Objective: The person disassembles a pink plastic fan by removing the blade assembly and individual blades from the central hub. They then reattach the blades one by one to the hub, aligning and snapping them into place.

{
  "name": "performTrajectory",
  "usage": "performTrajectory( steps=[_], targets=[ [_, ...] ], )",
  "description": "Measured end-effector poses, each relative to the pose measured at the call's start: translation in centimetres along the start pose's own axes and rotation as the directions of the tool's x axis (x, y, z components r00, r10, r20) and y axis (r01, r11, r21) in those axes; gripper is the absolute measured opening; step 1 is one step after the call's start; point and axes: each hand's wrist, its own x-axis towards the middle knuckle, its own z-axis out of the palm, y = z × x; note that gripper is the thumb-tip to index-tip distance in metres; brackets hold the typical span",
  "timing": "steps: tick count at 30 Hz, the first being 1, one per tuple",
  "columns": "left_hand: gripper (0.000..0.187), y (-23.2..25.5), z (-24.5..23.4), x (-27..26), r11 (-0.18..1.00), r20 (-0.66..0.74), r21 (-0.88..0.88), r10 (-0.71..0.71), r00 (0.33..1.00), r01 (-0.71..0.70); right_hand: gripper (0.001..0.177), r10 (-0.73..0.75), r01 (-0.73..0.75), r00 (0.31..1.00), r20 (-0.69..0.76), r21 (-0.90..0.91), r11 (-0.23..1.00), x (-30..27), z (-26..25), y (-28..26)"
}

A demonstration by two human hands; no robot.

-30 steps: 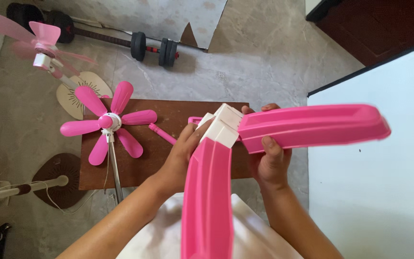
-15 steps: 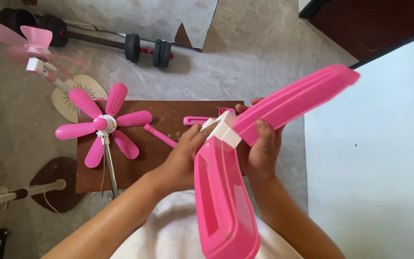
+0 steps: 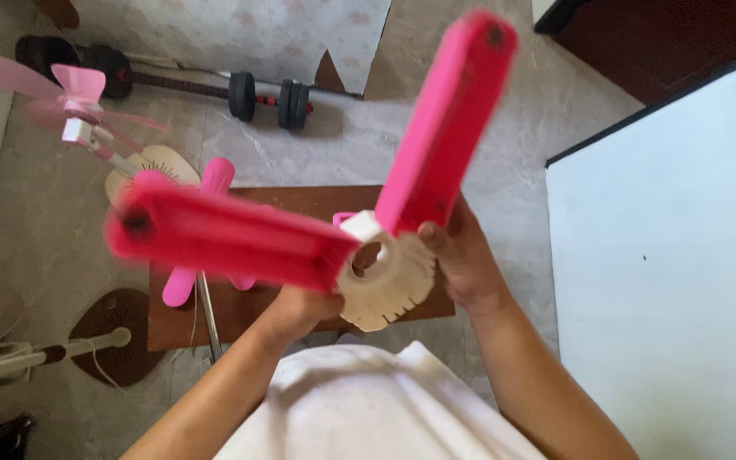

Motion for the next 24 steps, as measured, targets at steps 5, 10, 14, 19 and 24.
performTrajectory(
  steps=[5, 10, 14, 19, 24],
  targets=[
    [0.092, 0.6, -1.7, 1.1, 0.999, -0.032, 0.048, -0.007, 0.999, 0.008, 0.068, 0.266, -0.263, 0.964, 0.013, 0.195, 0.945, -1.4, -1.1, 2.7],
    [0.112, 1.2, -1.1, 2.3, 0.853, -0.274, 0.522, 0.183, 0.944, -0.014, 0.064, 0.069, -0.058, 0.981, -0.182, 0.065, 0.996, -1.8, 0.1, 6.7],
    [0.142, 0.9, 0.9, 2.0, 0.589, -0.469, 0.789, 0.394, 0.791, 0.175, 0.059, 0.062, -0.027, 0.952, -0.3, 0.122, 0.992, -2.5, 0.8, 7.8],
    [0.112, 1.8, 3.8, 2.3, 0.766, -0.471, 0.64, 0.335, 0.816, 0.055, 0.067, -0.051, 0.06, 0.965, -0.259, 0.028, 0.998, -3.4, 1.5, 7.1],
    [0.09, 3.6, 5.7, 1.9, 0.717, -0.417, 0.696, 0.434, 0.799, -0.027, 0.069, -0.116, 0.155, 0.958, -0.263, 0.131, 0.979, -3.3, 2.3, 6.2]
  ],
)
